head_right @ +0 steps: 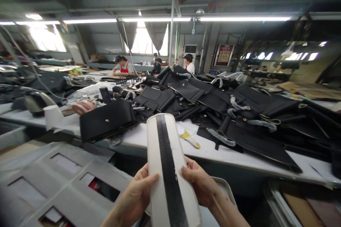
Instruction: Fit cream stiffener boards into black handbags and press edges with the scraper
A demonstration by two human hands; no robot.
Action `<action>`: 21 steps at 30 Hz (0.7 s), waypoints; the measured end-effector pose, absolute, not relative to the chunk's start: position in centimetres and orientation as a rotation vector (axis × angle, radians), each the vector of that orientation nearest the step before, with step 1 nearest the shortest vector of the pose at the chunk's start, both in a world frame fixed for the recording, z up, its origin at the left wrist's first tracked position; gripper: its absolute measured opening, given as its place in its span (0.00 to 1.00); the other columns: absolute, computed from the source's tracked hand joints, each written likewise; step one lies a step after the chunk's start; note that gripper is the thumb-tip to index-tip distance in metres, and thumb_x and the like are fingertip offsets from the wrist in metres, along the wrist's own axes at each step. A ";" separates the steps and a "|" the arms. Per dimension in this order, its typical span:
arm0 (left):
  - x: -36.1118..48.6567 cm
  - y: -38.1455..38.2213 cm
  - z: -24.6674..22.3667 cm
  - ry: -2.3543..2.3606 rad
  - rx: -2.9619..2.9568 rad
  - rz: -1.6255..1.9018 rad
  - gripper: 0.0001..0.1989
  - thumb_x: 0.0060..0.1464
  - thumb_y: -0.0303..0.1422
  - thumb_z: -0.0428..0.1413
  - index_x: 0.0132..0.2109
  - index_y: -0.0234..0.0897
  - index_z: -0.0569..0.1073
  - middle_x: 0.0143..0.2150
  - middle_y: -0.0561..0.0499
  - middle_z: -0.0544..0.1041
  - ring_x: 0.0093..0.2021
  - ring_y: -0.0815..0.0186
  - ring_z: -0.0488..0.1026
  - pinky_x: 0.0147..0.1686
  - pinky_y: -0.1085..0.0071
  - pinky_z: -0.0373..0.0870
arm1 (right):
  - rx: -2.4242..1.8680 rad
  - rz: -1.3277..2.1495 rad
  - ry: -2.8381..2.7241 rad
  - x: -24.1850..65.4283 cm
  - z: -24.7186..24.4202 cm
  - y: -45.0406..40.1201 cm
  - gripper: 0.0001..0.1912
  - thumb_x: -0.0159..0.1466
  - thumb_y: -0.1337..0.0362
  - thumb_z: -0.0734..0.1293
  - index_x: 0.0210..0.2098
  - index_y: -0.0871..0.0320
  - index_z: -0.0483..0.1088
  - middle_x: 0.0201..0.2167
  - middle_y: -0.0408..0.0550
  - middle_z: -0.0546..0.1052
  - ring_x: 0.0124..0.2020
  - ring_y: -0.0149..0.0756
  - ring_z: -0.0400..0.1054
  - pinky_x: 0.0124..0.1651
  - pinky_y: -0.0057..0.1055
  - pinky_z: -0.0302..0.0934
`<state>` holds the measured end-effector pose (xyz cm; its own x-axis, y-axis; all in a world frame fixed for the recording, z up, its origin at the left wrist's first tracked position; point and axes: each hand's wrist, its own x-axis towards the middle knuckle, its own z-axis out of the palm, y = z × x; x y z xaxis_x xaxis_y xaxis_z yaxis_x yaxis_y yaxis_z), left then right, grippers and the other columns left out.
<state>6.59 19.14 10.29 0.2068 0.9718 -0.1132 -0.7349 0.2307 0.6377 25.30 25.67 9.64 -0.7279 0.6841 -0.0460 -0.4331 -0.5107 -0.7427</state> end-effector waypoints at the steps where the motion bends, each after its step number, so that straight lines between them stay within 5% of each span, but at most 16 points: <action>1: 7.0 19.1 10.3 0.568 0.509 1.258 0.21 0.51 0.30 0.65 0.52 0.32 0.73 0.46 0.38 0.80 0.42 0.53 0.79 0.40 0.65 0.76 | -0.469 2.220 -0.979 26.0 9.7 25.8 0.28 0.57 0.62 0.76 0.55 0.61 0.70 0.44 0.57 0.79 0.39 0.43 0.77 0.43 0.36 0.71; 6: 9.2 19.1 9.7 0.576 0.481 1.255 0.27 0.47 0.33 0.68 0.54 0.34 0.71 0.49 0.37 0.79 0.47 0.47 0.77 0.45 0.59 0.75 | -0.558 2.177 -1.104 29.4 10.3 26.7 0.33 0.57 0.55 0.76 0.57 0.63 0.68 0.45 0.60 0.78 0.40 0.42 0.77 0.44 0.34 0.71; 12: 12.0 19.7 7.5 0.491 0.471 1.228 0.32 0.41 0.35 0.72 0.54 0.38 0.71 0.48 0.39 0.79 0.49 0.46 0.76 0.48 0.56 0.74 | -0.728 2.211 -1.305 32.3 13.9 28.1 0.34 0.51 0.67 0.77 0.56 0.63 0.70 0.45 0.59 0.78 0.44 0.45 0.76 0.47 0.36 0.69; 21: 15.6 19.9 5.7 0.345 0.635 1.126 0.39 0.38 0.38 0.73 0.57 0.39 0.68 0.46 0.40 0.80 0.50 0.44 0.76 0.52 0.51 0.71 | -1.134 1.906 -1.433 32.6 17.1 26.9 0.28 0.44 0.68 0.79 0.45 0.64 0.76 0.37 0.54 0.81 0.34 0.41 0.76 0.35 0.30 0.69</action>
